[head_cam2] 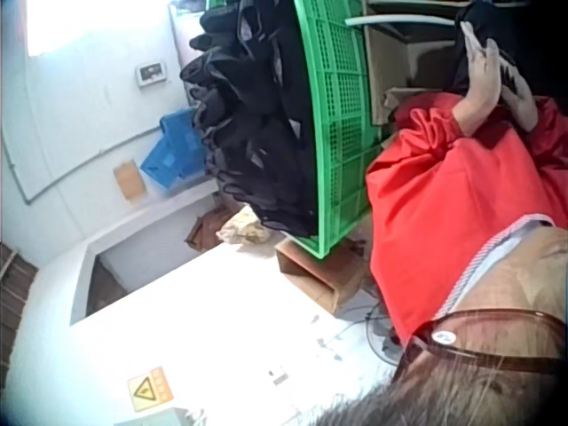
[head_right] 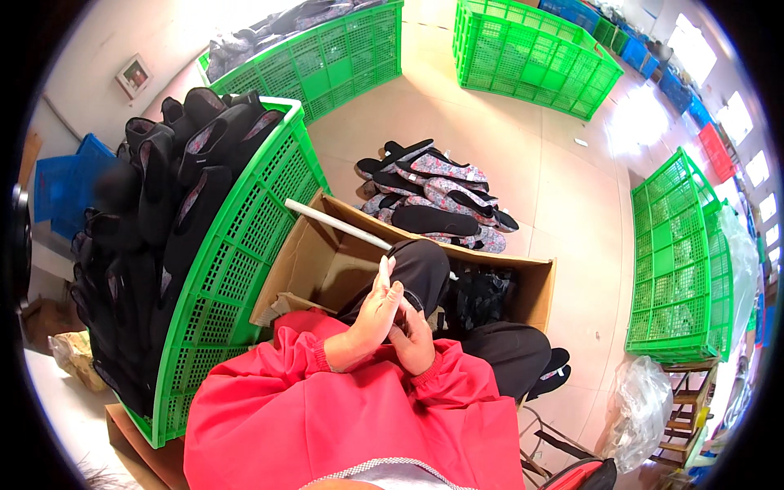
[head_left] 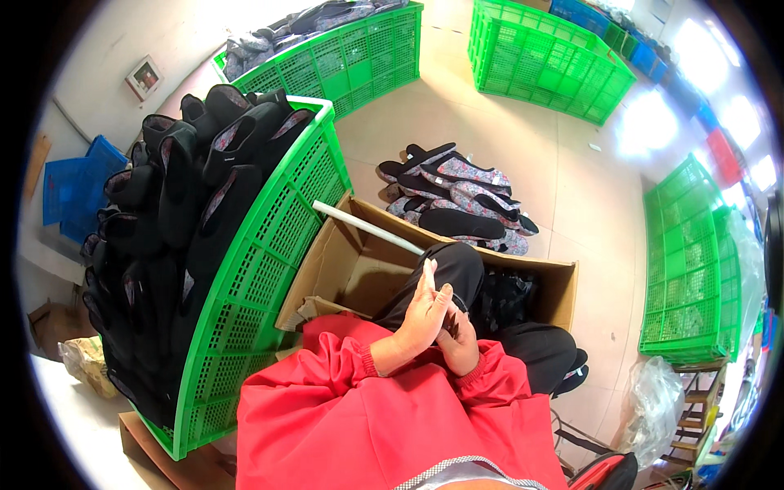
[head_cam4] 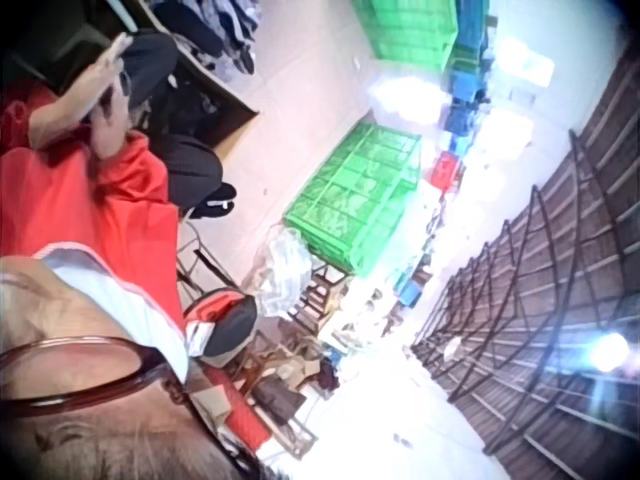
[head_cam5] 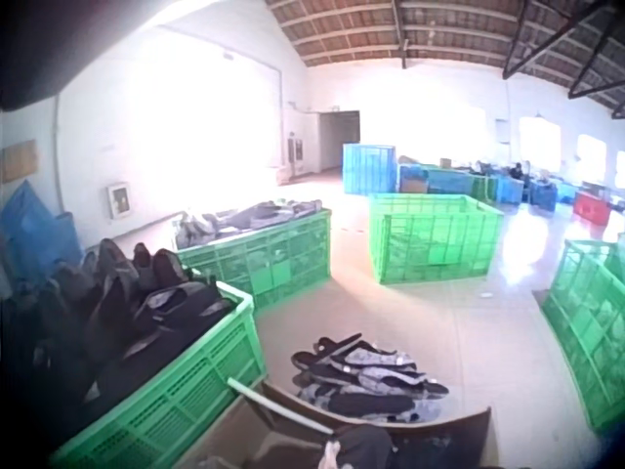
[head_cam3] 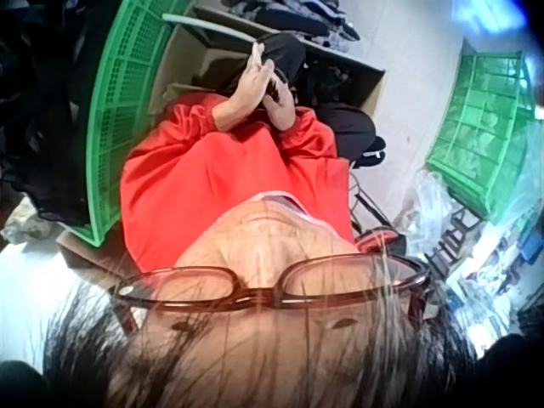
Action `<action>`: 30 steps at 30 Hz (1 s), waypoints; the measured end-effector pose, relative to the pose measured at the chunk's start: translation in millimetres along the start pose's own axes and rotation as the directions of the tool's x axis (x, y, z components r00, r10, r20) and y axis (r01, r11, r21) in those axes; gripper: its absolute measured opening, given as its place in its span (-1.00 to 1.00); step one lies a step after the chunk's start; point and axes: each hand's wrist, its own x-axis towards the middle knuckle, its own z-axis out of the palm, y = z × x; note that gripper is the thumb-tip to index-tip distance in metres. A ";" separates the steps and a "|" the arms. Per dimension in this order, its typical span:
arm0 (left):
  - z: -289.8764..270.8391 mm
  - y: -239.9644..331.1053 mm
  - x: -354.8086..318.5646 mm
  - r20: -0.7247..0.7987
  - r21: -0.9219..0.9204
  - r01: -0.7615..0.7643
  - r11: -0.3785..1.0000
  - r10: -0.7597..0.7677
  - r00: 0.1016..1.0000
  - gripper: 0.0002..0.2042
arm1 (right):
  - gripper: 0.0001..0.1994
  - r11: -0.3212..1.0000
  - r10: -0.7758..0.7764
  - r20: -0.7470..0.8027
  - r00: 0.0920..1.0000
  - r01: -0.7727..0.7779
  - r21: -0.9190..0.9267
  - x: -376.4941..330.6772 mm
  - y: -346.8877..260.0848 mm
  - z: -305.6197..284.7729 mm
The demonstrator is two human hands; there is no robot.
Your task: The person sits on the floor and sews the upper fabric to the sole of a slipper using a needle and thread. They pick up slippers from a cardboard box, stitch the edges, and place the finished items into a green plastic crate.
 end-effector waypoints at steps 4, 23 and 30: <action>-4.9 -0.5 2.1 -0.113 0.049 -0.042 0.998 0.047 0.992 -0.30 | -0.44 1.000 0.028 0.040 0.999 -0.028 -0.007 -0.1 1.8 5.9; -17.6 -3.0 6.0 -0.257 0.050 -0.136 0.989 0.144 0.956 -0.31 | -0.70 0.898 0.226 0.039 0.973 -0.223 0.380 -14.8 5.6 11.3; -10.3 6.7 -7.8 0.018 0.535 -0.319 0.783 0.366 0.930 -0.37 | -0.71 0.869 0.114 -0.229 0.967 0.015 0.495 -10.5 15.9 3.1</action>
